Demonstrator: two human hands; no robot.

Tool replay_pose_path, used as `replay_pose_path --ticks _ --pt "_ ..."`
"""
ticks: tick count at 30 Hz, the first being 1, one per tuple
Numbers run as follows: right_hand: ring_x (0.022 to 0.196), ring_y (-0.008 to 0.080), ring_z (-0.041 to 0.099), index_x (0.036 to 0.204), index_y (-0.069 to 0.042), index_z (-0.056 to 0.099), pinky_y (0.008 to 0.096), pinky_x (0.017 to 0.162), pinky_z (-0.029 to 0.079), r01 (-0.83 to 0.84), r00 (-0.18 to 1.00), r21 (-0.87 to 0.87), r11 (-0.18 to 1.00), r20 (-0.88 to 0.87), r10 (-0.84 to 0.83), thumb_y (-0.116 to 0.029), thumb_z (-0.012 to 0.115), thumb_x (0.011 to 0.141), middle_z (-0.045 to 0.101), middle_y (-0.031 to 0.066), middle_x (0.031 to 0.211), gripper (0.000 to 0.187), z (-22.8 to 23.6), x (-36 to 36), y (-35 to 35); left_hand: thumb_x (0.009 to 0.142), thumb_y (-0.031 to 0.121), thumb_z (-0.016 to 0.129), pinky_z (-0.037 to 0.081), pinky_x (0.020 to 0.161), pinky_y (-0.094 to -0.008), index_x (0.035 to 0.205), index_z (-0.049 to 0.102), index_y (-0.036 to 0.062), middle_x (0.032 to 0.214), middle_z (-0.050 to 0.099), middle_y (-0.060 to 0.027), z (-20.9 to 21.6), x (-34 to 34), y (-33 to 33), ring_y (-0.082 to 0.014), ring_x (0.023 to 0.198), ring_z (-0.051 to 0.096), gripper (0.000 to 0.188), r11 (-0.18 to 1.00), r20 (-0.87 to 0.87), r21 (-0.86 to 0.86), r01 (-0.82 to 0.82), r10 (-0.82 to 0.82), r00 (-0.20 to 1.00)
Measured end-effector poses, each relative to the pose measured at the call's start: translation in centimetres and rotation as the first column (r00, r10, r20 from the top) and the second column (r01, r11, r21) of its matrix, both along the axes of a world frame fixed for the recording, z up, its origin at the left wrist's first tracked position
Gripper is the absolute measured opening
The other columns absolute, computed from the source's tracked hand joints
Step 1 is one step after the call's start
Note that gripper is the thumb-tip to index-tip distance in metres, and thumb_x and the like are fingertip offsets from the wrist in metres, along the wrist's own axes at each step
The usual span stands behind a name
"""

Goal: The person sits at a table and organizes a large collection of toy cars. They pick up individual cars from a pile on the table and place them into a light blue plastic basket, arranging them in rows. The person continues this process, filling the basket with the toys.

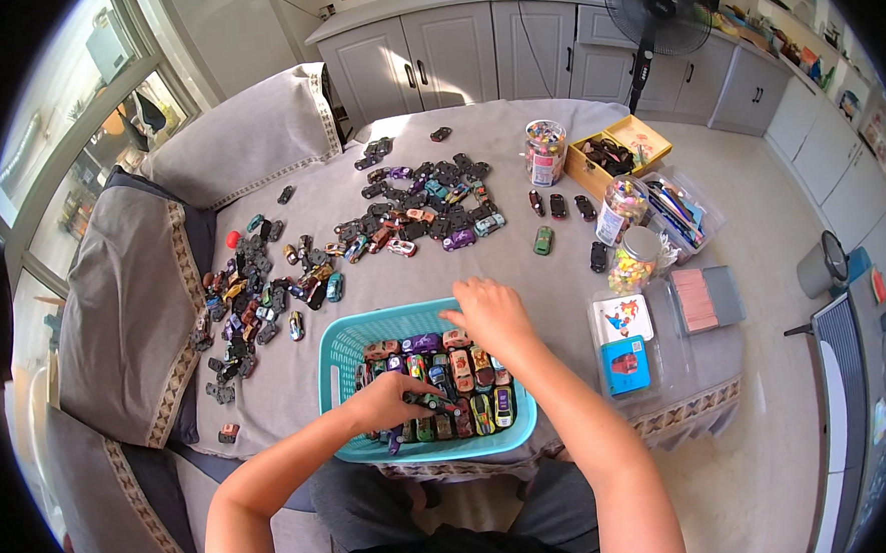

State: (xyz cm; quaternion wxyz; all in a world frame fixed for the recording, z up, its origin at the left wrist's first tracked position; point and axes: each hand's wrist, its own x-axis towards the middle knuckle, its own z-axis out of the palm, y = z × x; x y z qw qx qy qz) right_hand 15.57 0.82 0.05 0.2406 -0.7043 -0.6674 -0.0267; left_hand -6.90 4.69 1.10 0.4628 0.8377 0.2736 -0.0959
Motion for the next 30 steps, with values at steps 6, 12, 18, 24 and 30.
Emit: replay_pose_path --ticks 6,12,18,24,30 --pt "0.084 0.0328 0.064 0.086 -0.004 0.057 0.0439 0.071 0.052 -0.009 1.000 -0.046 0.999 -0.022 0.008 -0.037 0.070 0.081 0.063 0.0128 0.085 0.036 0.4 0.0 -0.1 0.079 0.011 0.073 0.049 0.091 -0.0318 0.116 0.070 0.0138 0.106 0.071 -0.0127 -0.4 0.1 0.1 -0.0194 0.095 0.066 0.037 0.987 0.063 -0.114 0.111 -0.105 0.993" --pt "0.086 0.0331 0.064 0.090 -0.005 0.058 0.0445 0.072 0.051 -0.009 1.000 -0.070 0.998 -0.027 0.008 -0.038 0.069 0.082 0.063 0.0129 0.088 0.036 0.4 0.0 0.0 0.078 0.010 0.073 0.048 0.092 -0.0331 0.116 0.069 0.0125 0.109 0.069 -0.0142 -0.2 0.7 -0.1 -0.0222 0.097 0.066 0.038 0.991 0.011 -0.112 0.076 -0.076 0.997" --pt "0.084 0.0305 0.064 0.089 -0.003 0.059 0.0421 0.071 0.053 -0.007 1.000 -0.023 1.000 0.004 0.007 -0.034 0.073 0.078 0.062 0.0129 0.085 0.036 0.1 -0.1 0.0 0.078 0.007 0.071 0.048 0.091 -0.0354 0.116 0.067 0.0072 0.106 0.068 -0.0174 -0.9 -0.5 0.9 -0.0258 0.098 0.065 0.038 0.999 0.019 -0.005 0.039 -0.039 0.999" --pt "0.110 0.0319 0.055 0.134 -0.008 0.043 0.0446 0.090 0.047 -0.148 0.989 -0.113 0.983 0.002 0.149 -0.046 0.077 0.071 0.052 0.0135 0.123 0.081 1.6 -0.1 -0.9 0.078 0.010 0.071 0.049 0.089 -0.0362 0.117 0.067 0.0088 0.105 0.068 -0.0170 -1.1 -0.7 0.8 -0.0276 0.096 0.065 0.040 1.000 -0.009 0.005 0.031 -0.031 0.999" --pt "0.136 0.0347 0.032 0.152 -0.012 0.016 0.0557 0.113 0.018 -0.141 0.965 -0.214 0.967 0.187 0.182 -0.053 0.085 0.054 0.024 0.0121 0.153 0.127 1.4 -1.3 -2.1 0.077 0.014 0.070 0.051 0.085 -0.0414 0.114 0.068 0.0117 0.103 0.067 -0.0137 -0.3 0.6 -0.9 -0.0319 0.097 0.064 0.037 0.959 -0.081 0.246 0.144 -0.127 0.989"
